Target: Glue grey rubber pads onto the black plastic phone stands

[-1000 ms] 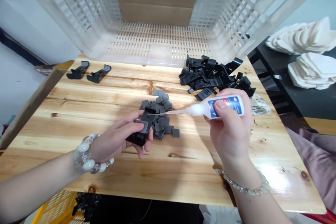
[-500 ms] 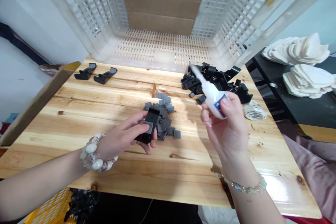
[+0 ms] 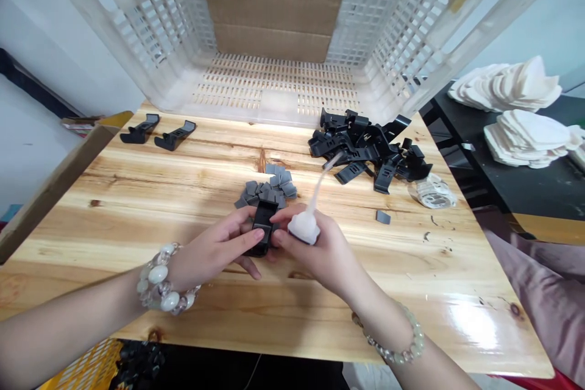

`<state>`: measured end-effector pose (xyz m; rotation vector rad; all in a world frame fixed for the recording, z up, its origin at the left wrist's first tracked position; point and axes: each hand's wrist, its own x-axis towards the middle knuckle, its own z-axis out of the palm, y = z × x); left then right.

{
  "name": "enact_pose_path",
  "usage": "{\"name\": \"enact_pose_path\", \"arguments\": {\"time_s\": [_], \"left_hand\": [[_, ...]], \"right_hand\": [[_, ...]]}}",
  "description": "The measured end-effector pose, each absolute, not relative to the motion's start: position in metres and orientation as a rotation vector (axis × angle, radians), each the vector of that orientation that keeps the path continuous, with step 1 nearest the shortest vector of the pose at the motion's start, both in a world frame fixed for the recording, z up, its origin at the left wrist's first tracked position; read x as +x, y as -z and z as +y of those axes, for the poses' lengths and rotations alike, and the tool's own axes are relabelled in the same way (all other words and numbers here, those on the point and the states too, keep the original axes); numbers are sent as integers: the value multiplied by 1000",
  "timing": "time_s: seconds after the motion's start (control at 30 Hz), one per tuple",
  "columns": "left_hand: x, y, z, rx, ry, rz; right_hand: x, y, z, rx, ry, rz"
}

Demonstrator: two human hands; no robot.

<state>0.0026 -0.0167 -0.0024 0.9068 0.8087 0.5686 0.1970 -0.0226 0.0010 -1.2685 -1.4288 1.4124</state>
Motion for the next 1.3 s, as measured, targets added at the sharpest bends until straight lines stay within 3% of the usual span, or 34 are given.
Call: {"name": "enact_pose_path", "arguments": {"time_s": [0.2, 0.7, 1.3], "left_hand": [[5, 4, -20, 861, -577, 791], [4, 2, -20, 876, -447, 739], [6, 2, -20, 881, -372, 812]], "right_hand": [[195, 1, -24, -1242, -1033, -1820], [200, -4, -19, -1422, -1161, -1432], [200, -1, -21, -1460, -975, -1709]]}}
